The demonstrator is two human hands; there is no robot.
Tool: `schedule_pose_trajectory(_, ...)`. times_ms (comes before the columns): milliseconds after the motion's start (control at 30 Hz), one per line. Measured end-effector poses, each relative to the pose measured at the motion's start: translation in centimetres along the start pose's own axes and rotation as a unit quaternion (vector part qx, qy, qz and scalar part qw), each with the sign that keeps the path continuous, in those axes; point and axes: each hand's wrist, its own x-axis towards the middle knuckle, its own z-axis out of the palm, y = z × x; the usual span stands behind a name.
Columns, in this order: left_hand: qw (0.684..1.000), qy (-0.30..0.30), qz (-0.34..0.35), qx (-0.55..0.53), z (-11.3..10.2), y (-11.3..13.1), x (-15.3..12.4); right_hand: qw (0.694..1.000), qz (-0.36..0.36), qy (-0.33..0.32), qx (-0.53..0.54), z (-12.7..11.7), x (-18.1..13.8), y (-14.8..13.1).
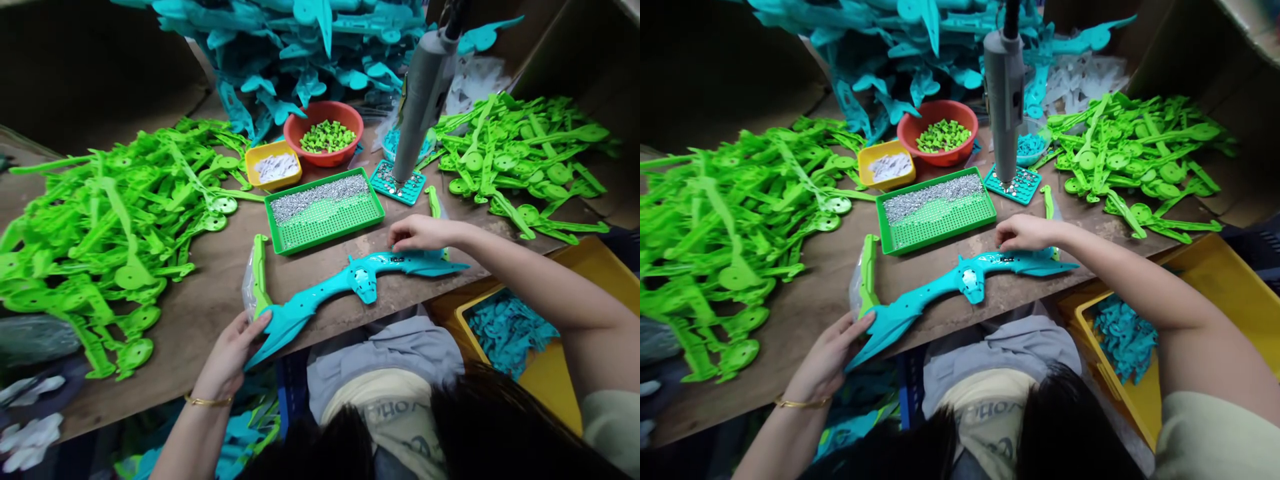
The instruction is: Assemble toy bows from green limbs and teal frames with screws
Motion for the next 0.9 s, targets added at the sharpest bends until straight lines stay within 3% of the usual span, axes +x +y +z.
schedule_pose_trajectory(167, 1.000, 0.005, 0.003, -0.001, 0.2, 0.2, -0.1, 0.991, -0.052, -0.115, -0.032, -0.6, 1.4, -0.1)
schedule_pose_trajectory(367, 1.000, 0.010, -0.002, 0.000, 0.0, 0.0, 0.0, 0.981, -0.059, -0.183, -0.024, -1.0, 2.6, -0.2)
schedule_pose_trajectory(700, 1.000, 0.004, -0.005, -0.004, -0.1, -0.3, 0.1, 0.971, -0.065, -0.190, -0.130, -1.2, 2.7, -2.1)
schedule_pose_trajectory(833, 1.000, 0.004, -0.003, -0.007, 0.0, -0.2, 0.0, 0.975, -0.060, -0.188, -0.106, -0.7, 2.3, -1.6)
schedule_pose_trajectory(900, 1.000, 0.007, 0.000, -0.009, 0.0, -0.3, -0.1, 0.985, -0.029, -0.149, -0.079, 0.0, 1.8, -1.0)
